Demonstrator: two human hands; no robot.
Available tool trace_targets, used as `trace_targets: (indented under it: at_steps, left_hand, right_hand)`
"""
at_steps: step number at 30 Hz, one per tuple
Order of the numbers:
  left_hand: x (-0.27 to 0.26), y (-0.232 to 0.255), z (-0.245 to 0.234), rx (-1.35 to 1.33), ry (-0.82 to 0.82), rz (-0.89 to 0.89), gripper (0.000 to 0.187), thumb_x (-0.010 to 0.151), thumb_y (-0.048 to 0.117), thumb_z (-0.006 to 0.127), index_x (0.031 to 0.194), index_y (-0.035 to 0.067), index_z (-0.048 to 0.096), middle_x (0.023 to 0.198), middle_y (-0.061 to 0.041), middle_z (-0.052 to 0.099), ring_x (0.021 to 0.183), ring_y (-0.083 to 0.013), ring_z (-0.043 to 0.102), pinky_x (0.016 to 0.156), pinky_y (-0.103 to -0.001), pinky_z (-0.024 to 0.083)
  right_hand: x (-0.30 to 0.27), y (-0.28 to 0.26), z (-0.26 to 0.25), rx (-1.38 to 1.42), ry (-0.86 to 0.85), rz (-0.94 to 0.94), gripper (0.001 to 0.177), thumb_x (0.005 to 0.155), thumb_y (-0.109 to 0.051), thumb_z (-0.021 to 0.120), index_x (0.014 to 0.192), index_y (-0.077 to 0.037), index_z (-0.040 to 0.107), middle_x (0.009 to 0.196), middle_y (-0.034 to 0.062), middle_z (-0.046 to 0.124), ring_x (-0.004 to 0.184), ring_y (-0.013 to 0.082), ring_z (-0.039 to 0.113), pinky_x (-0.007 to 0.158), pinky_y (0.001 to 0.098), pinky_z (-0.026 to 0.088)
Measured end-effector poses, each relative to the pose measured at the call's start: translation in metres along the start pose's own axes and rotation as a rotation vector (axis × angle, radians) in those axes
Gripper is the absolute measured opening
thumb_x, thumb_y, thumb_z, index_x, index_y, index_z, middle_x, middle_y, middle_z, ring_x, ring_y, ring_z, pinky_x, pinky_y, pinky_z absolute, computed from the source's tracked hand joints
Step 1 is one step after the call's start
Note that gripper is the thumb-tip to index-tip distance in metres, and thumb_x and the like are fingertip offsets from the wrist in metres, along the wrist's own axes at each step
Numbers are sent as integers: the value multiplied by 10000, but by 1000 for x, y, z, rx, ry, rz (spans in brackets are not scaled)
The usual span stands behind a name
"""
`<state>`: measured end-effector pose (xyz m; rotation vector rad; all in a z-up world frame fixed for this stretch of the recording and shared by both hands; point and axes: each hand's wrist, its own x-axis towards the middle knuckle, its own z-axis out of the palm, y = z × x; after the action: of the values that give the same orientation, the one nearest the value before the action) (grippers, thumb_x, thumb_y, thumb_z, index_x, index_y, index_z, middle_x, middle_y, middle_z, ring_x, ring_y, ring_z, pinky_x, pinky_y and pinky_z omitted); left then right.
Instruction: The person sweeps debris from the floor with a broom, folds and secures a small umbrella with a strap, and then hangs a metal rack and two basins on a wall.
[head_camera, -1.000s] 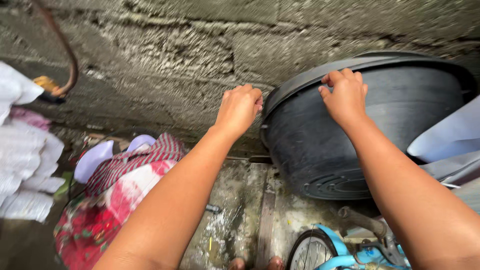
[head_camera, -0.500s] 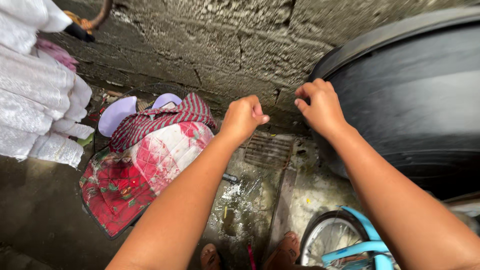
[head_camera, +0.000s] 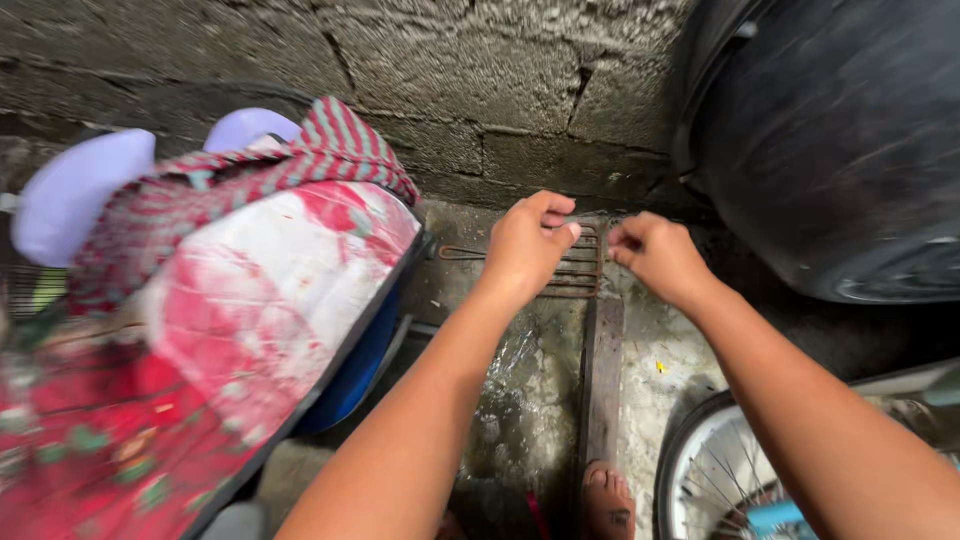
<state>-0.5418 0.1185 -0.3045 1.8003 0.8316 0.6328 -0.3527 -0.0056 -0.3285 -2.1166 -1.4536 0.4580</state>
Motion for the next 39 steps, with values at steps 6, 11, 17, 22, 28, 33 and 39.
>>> trace_targets:
  at_steps: [6,11,17,22,28,33,39]
  left_hand:
    - [8,-123,57,-85,92,-32,221,874,123,753,1090,78,736,943,-52,770,851,-146,724,796,-300,587]
    - [13,-215,103,-141,84,-26,204,892,120,727,1088,63,735,955,-49,777,854,-139,730,808,-296,593]
    - [20,-279,112,-96,144,43,209,886,118,721,1082,49,747,962,-59,775,862,-142,727,815,-300,589]
    - [18,-285,104,-48,156,-48,225,884,143,705,1086,54,750,934,-55,782,830,-145,726,792,-297,586]
    - [9,-270,94,-22,158,-24,226,887,175,709,1081,68,756,919,-67,784,808,-159,734,772,-315,591]
    - [2,-259,86,47,140,4,237,872,175,719,1084,75,747,933,-84,789,818,-173,750,797,-323,591]
    - [-1,-222,79,-51,91,100,226,870,153,713,1075,59,737,943,-71,792,823,-149,742,784,-305,591]
  right_hand:
    - [-9,127,144,-102,-281,50,200,811,-166,765,985,-70,762,989,147,751,885,294,744,831,393,584]
    - [0,235,256,-249,-593,147,380,838,-230,785,1193,-116,713,1183,146,712,1119,328,673,992,420,525]
    - [36,335,358,-476,-584,-53,671,836,-183,762,1450,-93,507,1423,164,568,1324,338,545,1112,404,454]
    - [53,359,386,-554,-599,-145,713,847,-172,743,1474,-72,418,1503,160,470,1399,343,446,1143,411,407]
    - [54,345,395,-643,-676,94,590,934,-193,665,1481,-181,445,1525,97,470,1436,286,422,1128,733,275]
    - [75,346,387,-654,-339,-90,369,930,-269,599,1293,-254,659,1214,67,706,1190,286,639,1088,667,360]
    - [125,259,310,-677,5,-282,213,936,-221,587,1015,-136,766,1099,113,736,1067,345,666,881,531,490]
